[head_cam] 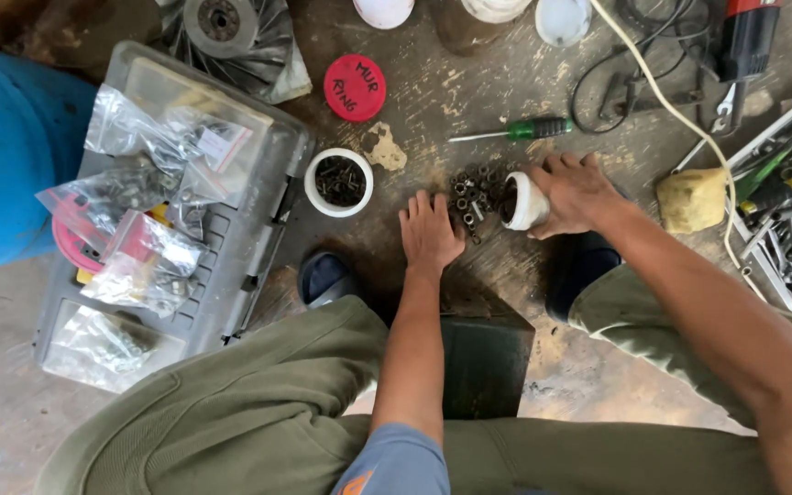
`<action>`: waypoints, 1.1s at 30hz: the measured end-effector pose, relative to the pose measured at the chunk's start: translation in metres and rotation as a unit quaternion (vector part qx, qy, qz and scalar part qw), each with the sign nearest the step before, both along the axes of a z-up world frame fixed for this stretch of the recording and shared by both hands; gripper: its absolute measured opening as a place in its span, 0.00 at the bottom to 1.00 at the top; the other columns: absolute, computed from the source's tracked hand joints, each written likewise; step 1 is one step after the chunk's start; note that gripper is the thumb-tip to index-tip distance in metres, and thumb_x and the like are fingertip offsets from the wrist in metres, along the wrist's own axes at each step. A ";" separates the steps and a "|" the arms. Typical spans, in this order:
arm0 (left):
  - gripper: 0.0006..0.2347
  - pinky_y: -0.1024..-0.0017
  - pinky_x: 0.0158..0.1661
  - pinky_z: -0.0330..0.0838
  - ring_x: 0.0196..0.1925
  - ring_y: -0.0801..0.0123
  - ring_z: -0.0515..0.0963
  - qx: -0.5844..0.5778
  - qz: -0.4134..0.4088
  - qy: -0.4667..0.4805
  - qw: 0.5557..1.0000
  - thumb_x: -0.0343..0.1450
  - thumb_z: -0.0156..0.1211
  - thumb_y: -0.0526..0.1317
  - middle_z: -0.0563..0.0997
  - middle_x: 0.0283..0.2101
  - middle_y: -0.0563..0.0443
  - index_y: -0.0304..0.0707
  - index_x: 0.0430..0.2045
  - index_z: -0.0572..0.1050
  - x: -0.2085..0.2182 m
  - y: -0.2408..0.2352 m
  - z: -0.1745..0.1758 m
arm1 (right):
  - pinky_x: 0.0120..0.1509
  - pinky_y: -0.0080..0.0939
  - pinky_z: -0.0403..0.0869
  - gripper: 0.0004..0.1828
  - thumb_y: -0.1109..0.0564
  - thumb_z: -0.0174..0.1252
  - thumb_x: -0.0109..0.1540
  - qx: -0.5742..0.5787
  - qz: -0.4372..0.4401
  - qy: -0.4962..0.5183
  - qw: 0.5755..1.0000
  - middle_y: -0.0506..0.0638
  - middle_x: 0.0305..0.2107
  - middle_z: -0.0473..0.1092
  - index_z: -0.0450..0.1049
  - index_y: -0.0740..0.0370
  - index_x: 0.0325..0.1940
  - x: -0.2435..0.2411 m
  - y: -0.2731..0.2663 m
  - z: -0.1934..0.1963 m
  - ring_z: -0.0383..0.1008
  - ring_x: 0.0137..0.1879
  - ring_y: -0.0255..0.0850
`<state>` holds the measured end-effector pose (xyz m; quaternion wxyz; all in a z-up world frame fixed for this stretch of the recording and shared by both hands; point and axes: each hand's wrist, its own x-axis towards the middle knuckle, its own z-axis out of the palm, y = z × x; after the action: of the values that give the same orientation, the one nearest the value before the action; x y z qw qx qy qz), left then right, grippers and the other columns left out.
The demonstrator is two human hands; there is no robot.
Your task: Sorting small hardware parts like screws and nuts into containers on a workbench
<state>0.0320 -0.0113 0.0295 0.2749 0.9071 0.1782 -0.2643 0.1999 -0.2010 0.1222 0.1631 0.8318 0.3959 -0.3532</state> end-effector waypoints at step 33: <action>0.09 0.55 0.49 0.72 0.59 0.50 0.68 0.036 -0.003 -0.187 0.982 0.70 0.63 0.39 0.67 0.55 0.45 0.46 0.43 0.75 0.006 -0.014 -0.056 | 0.63 0.63 0.65 0.65 0.23 0.70 0.39 -0.014 -0.011 0.015 1.000 0.50 0.58 0.69 0.56 0.40 0.75 0.021 -0.033 -0.017 0.69 0.65 0.52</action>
<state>0.0384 -0.0253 -0.0269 0.2700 0.9502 0.1306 -0.0847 0.2206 -0.2337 0.1050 0.1648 0.8283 0.3845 -0.3727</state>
